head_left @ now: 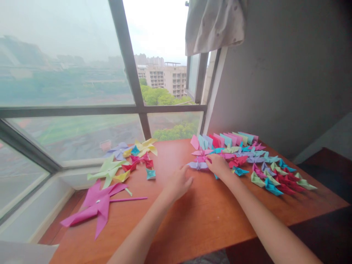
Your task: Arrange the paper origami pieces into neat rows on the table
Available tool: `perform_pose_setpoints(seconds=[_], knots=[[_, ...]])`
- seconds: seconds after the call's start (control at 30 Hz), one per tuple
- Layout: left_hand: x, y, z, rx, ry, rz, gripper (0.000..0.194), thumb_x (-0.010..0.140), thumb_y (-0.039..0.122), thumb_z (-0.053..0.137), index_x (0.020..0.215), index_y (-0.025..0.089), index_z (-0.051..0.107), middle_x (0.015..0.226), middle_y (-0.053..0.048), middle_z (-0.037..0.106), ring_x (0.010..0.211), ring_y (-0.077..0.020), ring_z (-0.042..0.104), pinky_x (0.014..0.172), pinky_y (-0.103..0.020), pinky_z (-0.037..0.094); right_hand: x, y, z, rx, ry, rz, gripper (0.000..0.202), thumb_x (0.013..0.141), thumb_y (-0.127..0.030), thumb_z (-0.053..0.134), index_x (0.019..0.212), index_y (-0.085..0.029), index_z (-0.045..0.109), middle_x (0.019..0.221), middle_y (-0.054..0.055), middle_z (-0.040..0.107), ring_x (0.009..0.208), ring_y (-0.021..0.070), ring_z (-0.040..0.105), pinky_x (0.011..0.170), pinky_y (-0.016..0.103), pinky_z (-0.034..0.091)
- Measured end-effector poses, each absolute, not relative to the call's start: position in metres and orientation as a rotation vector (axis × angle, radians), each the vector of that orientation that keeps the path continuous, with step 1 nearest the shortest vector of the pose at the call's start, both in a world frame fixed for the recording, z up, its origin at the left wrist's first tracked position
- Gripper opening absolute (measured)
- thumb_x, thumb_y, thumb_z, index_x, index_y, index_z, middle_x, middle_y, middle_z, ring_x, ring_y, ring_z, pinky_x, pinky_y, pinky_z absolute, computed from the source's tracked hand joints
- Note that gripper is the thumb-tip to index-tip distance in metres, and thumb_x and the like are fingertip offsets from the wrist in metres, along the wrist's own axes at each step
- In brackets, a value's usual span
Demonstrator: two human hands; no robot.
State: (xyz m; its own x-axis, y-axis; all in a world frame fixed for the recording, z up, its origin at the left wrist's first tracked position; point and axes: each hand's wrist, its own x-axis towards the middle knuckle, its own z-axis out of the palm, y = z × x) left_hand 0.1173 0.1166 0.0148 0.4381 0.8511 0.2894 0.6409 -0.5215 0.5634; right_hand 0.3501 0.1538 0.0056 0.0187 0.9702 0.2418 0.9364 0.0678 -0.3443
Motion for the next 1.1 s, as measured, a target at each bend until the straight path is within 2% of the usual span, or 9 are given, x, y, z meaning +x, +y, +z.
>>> perform_pose_setpoints(seconds=[0.13, 0.3, 0.5, 0.6, 0.7, 0.83, 0.93, 1.0, 1.1], knots=[[0.135, 0.127, 0.009, 2.274, 1.254, 0.875, 0.057, 0.078, 0.023, 0.068, 0.132, 0.022, 0.049, 0.119, -0.009, 0.064, 0.103, -0.0236, 0.065, 0.088, -0.036, 0.052, 0.336, 0.156, 0.007, -1.78, -1.965, 0.176, 0.023, 0.087, -0.017, 0.051, 0.086, -0.019, 0.074, 0.092, 0.007, 0.073, 0.088, 0.0198, 0.065, 0.082, 0.027, 0.044], [0.134, 0.143, 0.016, 2.23, 1.35, 0.958, 0.039, 0.077, 0.01, 0.06, 0.113, 0.023, 0.061, 0.101, -0.005, 0.069, 0.089, -0.0208, 0.066, 0.079, -0.032, 0.053, 0.304, 0.167, 0.015, -1.659, -1.884, 0.241, 0.023, 0.086, -0.018, 0.053, 0.092, -0.019, 0.075, 0.094, 0.007, 0.074, 0.087, 0.0207, 0.065, 0.083, 0.03, 0.046], [0.07, 0.138, 0.047, 2.174, 1.618, 1.045, 0.025, 0.08, 0.015, 0.056, 0.103, 0.022, 0.063, 0.09, -0.005, 0.068, 0.082, -0.0224, 0.065, 0.073, -0.033, 0.051, 0.234, 0.199, 0.027, -1.443, -1.783, 0.39, 0.022, 0.085, -0.017, 0.055, 0.089, -0.023, 0.075, 0.086, 0.003, 0.075, 0.078, 0.0181, 0.067, 0.076, 0.028, 0.049], [0.021, 0.124, 0.057, 2.127, 1.765, 1.093, 0.029, 0.082, 0.02, 0.054, 0.11, 0.019, 0.061, 0.103, -0.009, 0.068, 0.084, -0.0234, 0.065, 0.079, -0.037, 0.051, 0.194, 0.212, 0.03, -1.348, -1.755, 0.465, 0.022, 0.083, -0.016, 0.059, 0.094, -0.025, 0.075, 0.088, 0.0, 0.075, 0.076, 0.0168, 0.068, 0.074, 0.027, 0.05], [-0.024, 0.106, 0.055, 2.049, 1.902, 1.065, 0.034, 0.082, 0.026, 0.055, 0.115, 0.019, 0.059, 0.108, -0.008, 0.067, 0.077, -0.0204, 0.065, 0.077, -0.035, 0.053, 0.17, 0.219, 0.031, -1.315, -1.74, 0.498, 0.021, 0.081, -0.019, 0.063, 0.097, -0.026, 0.074, 0.092, 0.0, 0.075, 0.076, 0.0168, 0.068, 0.079, 0.029, 0.051], [-0.061, 0.081, 0.045, 1.943, 1.891, 0.958, 0.037, 0.084, 0.037, 0.054, 0.117, 0.019, 0.058, 0.115, -0.008, 0.067, 0.069, -0.0174, 0.066, 0.067, -0.031, 0.054, 0.192, 0.22, 0.035, -1.393, -1.69, 0.455, 0.024, 0.081, -0.022, 0.063, 0.103, -0.024, 0.072, 0.107, 0.005, 0.072, 0.097, 0.0218, 0.064, 0.095, 0.035, 0.046], [-0.067, 0.071, 0.042, 1.934, 1.908, 0.891, 0.038, 0.086, 0.045, 0.053, 0.113, 0.02, 0.061, 0.118, -0.008, 0.066, 0.06, -0.0151, 0.063, 0.066, -0.032, 0.053, 0.238, 0.216, 0.038, -1.572, -1.654, 0.3, 0.035, 0.08, -0.023, 0.064, 0.114, -0.02, 0.069, 0.123, 0.011, 0.064, 0.121, 0.029, 0.05, 0.107, 0.041, 0.034], [-0.063, 0.069, 0.042, 1.933, 1.954, 0.911, 0.038, 0.086, 0.047, 0.053, 0.111, 0.019, 0.062, 0.114, -0.008, 0.068, 0.055, -0.0143, 0.06, 0.065, -0.033, 0.052, 0.267, 0.213, 0.037, -1.78, -1.66, 0.127, 0.044, 0.08, -0.031, 0.066, 0.122, -0.017, 0.065, 0.129, 0.016, 0.06, 0.124, 0.0335, 0.046, 0.105, 0.044, 0.034], [-0.053, 0.07, 0.043, 1.942, 1.942, 0.992, 0.037, 0.087, 0.047, 0.053, 0.109, 0.02, 0.064, 0.107, -0.006, 0.07, 0.054, -0.0143, 0.058, 0.063, -0.031, 0.051, 0.294, 0.211, 0.031, -1.978, -1.727, 0.078, 0.046, 0.084, -0.039, 0.061, 0.124, -0.014, 0.064, 0.122, 0.02, 0.062, 0.115, 0.0341, 0.053, 0.094, 0.042, 0.041]])
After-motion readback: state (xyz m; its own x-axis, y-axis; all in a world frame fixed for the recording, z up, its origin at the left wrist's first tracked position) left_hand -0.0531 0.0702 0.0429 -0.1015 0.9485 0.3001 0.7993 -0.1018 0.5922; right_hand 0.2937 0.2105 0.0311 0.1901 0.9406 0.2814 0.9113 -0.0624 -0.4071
